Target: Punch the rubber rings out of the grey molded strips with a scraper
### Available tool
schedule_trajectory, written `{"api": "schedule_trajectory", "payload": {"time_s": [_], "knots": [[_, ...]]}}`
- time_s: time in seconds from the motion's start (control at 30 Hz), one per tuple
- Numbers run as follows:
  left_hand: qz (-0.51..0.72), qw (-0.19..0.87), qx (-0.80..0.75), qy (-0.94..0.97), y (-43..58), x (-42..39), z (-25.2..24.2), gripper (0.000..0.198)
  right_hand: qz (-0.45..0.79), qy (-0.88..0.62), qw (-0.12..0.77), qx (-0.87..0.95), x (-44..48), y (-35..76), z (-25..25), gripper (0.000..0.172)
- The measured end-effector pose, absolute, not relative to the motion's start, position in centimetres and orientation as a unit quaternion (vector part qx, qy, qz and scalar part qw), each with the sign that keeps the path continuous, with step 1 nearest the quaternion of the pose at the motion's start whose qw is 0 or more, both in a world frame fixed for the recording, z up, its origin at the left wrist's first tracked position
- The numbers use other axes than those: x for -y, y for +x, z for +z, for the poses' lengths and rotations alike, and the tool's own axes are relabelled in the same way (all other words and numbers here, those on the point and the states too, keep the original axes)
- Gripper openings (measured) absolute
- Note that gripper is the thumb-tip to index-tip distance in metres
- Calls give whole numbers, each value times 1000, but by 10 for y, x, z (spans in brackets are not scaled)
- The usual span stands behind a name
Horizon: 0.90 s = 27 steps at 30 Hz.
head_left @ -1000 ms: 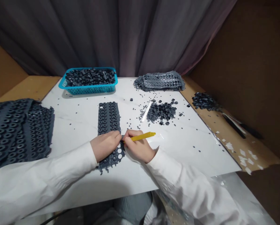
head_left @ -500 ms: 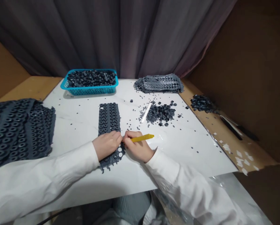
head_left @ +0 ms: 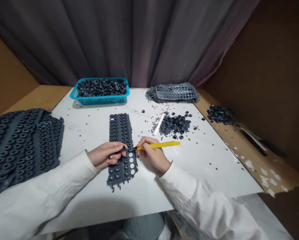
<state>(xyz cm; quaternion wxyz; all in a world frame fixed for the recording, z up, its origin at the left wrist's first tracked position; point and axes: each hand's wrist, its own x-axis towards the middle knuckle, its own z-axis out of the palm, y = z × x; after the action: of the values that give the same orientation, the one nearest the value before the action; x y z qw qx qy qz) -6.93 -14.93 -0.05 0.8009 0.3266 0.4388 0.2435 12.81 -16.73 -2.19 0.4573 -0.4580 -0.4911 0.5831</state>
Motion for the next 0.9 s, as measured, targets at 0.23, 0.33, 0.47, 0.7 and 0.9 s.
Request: {"api": "schedule_trajectory", "payload": {"time_s": [0.23, 0.33, 0.47, 0.7, 0.9], "knots": [[250, 824, -437, 259, -68, 150, -4, 21, 575, -462, 455, 498, 157, 130, -18, 13], [247, 834, -425, 251, -70, 149, -3, 24, 566, -470, 449, 507, 152, 131, -20, 13], [240, 841, -411, 257, -73, 148, 0, 33, 524, -488, 421, 556, 151, 133, -23, 16], [227, 708, -502, 443, -65, 143, 12, 19, 521, -491, 355, 601, 154, 133, -25, 17], [92, 302, -419, 851, -51, 135, 13, 15, 478, -489, 335, 648, 155, 133, -20, 19]]}}
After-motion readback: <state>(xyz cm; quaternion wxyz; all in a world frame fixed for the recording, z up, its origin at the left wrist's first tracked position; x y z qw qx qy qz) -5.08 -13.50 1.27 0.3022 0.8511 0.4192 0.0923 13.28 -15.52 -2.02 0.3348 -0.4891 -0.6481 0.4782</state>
